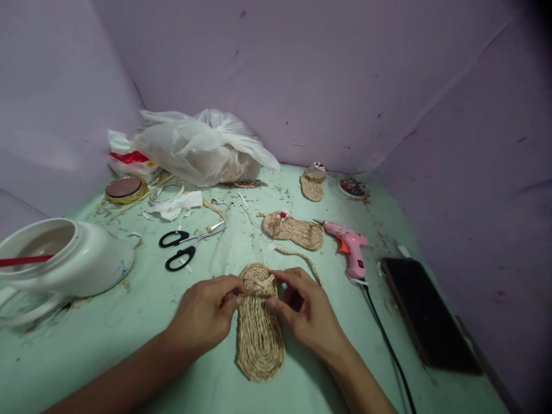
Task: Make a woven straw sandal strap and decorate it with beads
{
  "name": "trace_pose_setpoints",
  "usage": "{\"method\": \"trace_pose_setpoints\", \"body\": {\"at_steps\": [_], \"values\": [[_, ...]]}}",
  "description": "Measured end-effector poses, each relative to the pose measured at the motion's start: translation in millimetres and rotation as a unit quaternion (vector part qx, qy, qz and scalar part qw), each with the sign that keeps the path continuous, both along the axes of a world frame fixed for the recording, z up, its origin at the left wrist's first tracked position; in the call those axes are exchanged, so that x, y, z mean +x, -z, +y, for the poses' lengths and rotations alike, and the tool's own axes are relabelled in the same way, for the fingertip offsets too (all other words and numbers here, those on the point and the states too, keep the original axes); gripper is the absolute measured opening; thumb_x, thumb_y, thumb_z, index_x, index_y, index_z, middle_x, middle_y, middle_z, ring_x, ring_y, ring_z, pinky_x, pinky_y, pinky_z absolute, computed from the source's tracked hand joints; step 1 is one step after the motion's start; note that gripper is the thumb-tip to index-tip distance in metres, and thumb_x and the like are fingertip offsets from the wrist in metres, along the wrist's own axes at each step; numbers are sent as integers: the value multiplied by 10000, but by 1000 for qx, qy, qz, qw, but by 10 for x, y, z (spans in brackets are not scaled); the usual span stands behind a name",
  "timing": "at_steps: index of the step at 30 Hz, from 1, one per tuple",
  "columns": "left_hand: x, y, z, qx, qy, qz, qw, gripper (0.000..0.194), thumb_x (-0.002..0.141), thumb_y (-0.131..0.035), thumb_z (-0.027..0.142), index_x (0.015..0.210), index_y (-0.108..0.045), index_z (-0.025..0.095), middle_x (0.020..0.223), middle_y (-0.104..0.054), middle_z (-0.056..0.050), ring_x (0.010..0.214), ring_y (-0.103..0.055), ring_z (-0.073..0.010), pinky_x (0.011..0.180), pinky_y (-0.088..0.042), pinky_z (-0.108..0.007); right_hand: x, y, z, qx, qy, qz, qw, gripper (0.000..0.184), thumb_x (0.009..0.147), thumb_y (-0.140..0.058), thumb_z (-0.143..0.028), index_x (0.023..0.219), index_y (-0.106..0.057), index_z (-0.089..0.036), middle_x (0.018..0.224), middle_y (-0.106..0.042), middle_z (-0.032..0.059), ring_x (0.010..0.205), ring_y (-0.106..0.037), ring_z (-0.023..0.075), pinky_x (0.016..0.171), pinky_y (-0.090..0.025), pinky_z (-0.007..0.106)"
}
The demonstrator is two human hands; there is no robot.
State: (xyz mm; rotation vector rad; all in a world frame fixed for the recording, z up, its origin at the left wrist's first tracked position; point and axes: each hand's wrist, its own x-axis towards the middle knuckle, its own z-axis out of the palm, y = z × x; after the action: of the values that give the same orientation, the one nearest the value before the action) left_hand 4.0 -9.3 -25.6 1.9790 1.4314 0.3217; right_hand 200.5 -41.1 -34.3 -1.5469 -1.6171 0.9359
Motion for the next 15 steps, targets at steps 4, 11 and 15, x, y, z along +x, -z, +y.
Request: {"method": "trace_pose_setpoints", "body": {"at_steps": [4,11,15], "values": [[-5,2,-23,20,11,9,1000,183,797,-462,212,875,-626,237,731,-633,3,681,-572,-167,630,-392,-271,8,-3,6,-5,-8,-22,1000,342,722,-684,-224,1056,-618,-195,965,-585,48,644,-530,127,568,-442,268],[0,7,-14,19,13,19,1000,181,795,-463,208,881,-618,243,745,-631,5,689,-567,-170,634,-380,-278,5,0,-4,17,-8,-21,1000,292,722,-694,-231,999,-621,-176,945,-601,62,668,-536,144,594,-447,286],[9,-32,41,-42,-9,-7,999,110,771,-506,246,803,-609,226,628,-563,30,594,-514,-145,564,-349,-252,9,-7,3,-14,8,-3,1000,398,689,-719,-257,1061,-599,-179,953,-607,56,622,-524,129,552,-442,275]]}}
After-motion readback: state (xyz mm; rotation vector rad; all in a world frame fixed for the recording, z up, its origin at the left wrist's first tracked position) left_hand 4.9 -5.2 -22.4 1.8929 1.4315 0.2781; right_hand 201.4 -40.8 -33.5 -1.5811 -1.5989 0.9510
